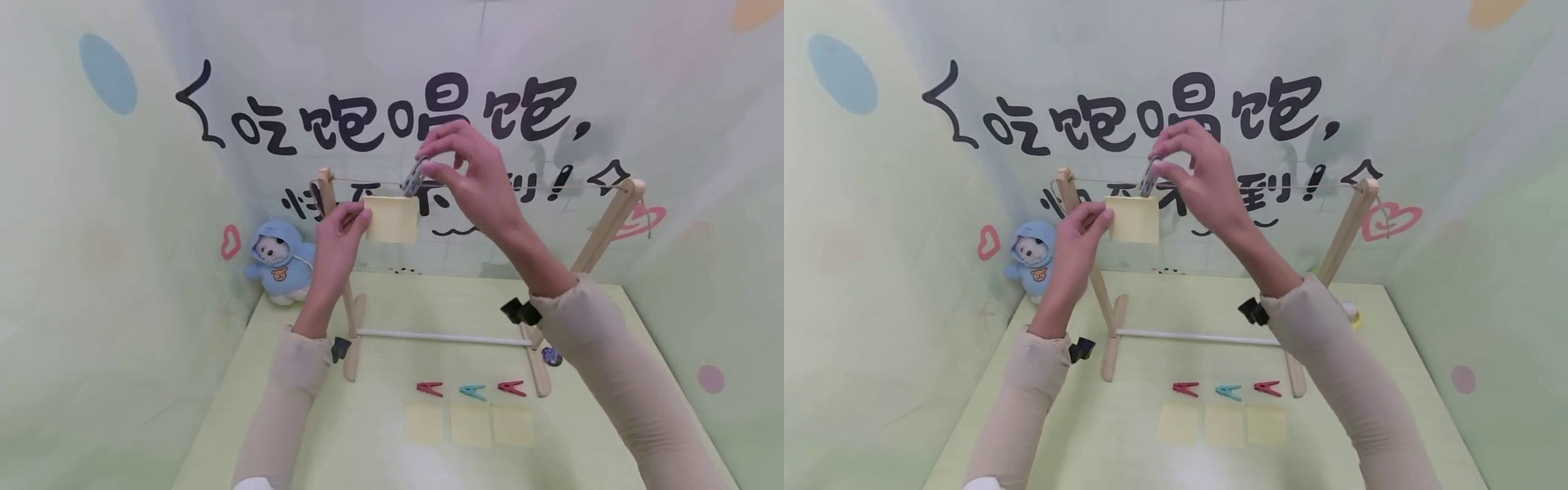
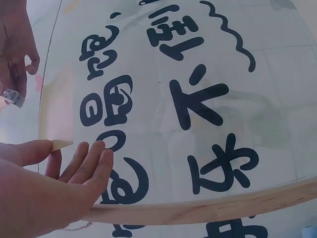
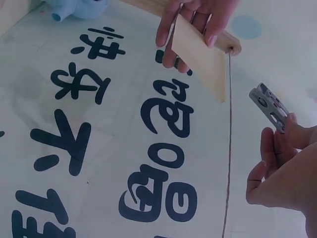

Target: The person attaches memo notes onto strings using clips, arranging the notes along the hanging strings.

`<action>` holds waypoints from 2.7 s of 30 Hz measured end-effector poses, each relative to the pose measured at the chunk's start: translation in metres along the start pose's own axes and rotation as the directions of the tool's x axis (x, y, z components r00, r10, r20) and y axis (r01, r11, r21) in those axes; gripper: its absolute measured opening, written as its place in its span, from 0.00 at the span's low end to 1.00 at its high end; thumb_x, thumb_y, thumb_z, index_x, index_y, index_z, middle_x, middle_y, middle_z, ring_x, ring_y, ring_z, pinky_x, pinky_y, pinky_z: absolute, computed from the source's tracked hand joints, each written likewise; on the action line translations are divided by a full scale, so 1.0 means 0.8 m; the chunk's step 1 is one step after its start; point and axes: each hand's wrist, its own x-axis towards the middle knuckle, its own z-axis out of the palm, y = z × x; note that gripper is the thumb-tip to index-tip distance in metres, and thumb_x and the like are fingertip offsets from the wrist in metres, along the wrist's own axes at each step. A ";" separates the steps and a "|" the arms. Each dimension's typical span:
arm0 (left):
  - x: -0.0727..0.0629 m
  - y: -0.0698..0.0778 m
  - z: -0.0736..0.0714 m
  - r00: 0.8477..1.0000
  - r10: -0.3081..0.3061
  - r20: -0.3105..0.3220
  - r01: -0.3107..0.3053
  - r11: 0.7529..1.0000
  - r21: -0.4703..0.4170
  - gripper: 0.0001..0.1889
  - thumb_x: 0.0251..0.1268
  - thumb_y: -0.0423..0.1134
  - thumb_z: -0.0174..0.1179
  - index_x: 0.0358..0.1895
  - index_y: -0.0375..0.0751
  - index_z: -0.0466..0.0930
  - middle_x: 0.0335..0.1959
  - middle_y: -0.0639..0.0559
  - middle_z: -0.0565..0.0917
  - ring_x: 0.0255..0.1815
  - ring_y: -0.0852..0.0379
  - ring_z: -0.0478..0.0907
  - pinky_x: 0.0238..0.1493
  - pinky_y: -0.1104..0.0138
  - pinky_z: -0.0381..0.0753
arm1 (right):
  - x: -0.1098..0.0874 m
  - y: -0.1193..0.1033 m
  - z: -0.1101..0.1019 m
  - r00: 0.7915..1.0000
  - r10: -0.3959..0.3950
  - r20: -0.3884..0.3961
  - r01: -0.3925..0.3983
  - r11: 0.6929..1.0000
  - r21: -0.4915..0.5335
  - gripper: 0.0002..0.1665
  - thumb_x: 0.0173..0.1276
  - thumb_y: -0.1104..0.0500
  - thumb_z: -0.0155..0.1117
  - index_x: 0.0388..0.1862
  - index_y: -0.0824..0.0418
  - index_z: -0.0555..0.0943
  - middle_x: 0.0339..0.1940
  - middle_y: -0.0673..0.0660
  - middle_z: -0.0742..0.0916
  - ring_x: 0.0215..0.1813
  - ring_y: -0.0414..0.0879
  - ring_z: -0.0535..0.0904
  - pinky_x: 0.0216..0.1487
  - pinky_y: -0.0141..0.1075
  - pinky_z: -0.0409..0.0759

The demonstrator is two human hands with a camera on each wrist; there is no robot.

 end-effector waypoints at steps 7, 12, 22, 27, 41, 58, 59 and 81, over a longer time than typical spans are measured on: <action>0.009 0.004 0.013 0.998 0.031 -0.046 -0.032 0.999 -0.025 0.15 0.86 0.33 0.60 0.62 0.24 0.82 0.66 0.32 0.84 0.71 0.43 0.82 0.76 0.58 0.78 | 0.035 0.007 0.009 0.998 0.068 0.005 -0.068 0.997 -0.031 0.06 0.74 0.71 0.73 0.47 0.72 0.90 0.54 0.59 0.87 0.59 0.42 0.78 0.52 0.33 0.70; 0.010 0.006 0.018 0.996 0.053 -0.076 -0.056 0.998 -0.038 0.14 0.86 0.33 0.59 0.61 0.24 0.81 0.65 0.32 0.84 0.71 0.43 0.83 0.74 0.58 0.80 | 0.039 0.011 0.020 0.996 0.069 0.058 -0.064 0.993 -0.095 0.06 0.74 0.70 0.73 0.47 0.70 0.90 0.56 0.60 0.88 0.62 0.47 0.79 0.55 0.35 0.68; 0.012 0.010 0.020 0.994 0.073 -0.081 -0.077 0.996 -0.042 0.14 0.87 0.33 0.58 0.60 0.23 0.81 0.64 0.32 0.84 0.70 0.43 0.83 0.74 0.57 0.80 | 0.039 0.013 0.038 0.989 0.041 0.141 -0.022 0.991 -0.132 0.06 0.74 0.73 0.72 0.47 0.73 0.90 0.55 0.64 0.87 0.66 0.54 0.81 0.78 0.38 0.70; 0.012 0.010 0.019 0.993 0.069 -0.093 -0.073 0.996 -0.043 0.14 0.86 0.34 0.59 0.61 0.25 0.81 0.64 0.32 0.85 0.69 0.44 0.85 0.72 0.57 0.82 | 0.041 0.013 0.043 0.982 0.042 0.184 -0.015 0.989 -0.146 0.05 0.74 0.72 0.72 0.46 0.72 0.89 0.55 0.63 0.87 0.65 0.54 0.81 0.77 0.39 0.71; 0.009 0.006 0.018 0.993 0.051 -0.102 -0.051 0.999 0.007 0.14 0.87 0.34 0.57 0.62 0.26 0.80 0.63 0.33 0.85 0.67 0.43 0.85 0.69 0.58 0.83 | 0.044 0.013 0.041 0.947 0.099 0.304 -0.035 0.977 -0.209 0.11 0.74 0.67 0.75 0.52 0.71 0.89 0.61 0.63 0.85 0.69 0.54 0.78 0.78 0.43 0.70; 0.009 -0.001 0.025 0.999 -0.002 -0.051 -0.002 0.997 -0.076 0.17 0.89 0.34 0.53 0.69 0.26 0.74 0.65 0.30 0.84 0.67 0.41 0.85 0.62 0.57 0.88 | 0.039 0.017 0.030 0.930 0.136 0.341 -0.072 0.978 -0.194 0.28 0.72 0.62 0.80 0.68 0.67 0.84 0.67 0.62 0.80 0.65 0.54 0.84 0.68 0.50 0.76; 0.009 -0.002 0.025 0.999 -0.001 -0.048 -0.003 0.997 -0.078 0.17 0.89 0.34 0.53 0.70 0.26 0.74 0.66 0.30 0.84 0.67 0.41 0.84 0.62 0.57 0.88 | 0.038 0.018 0.027 0.931 0.133 0.339 -0.069 0.979 -0.194 0.29 0.71 0.61 0.80 0.69 0.67 0.84 0.67 0.62 0.80 0.65 0.54 0.84 0.67 0.50 0.76; -0.008 -0.041 0.010 0.988 -0.064 0.138 0.059 0.998 0.037 0.32 0.93 0.40 0.48 0.87 0.33 0.49 0.71 0.30 0.80 0.66 0.35 0.85 0.66 0.52 0.86 | -0.132 0.009 -0.079 0.994 -0.108 0.021 0.110 0.969 -0.220 0.23 0.67 0.78 0.72 0.62 0.70 0.86 0.63 0.67 0.85 0.71 0.37 0.75 0.74 0.30 0.70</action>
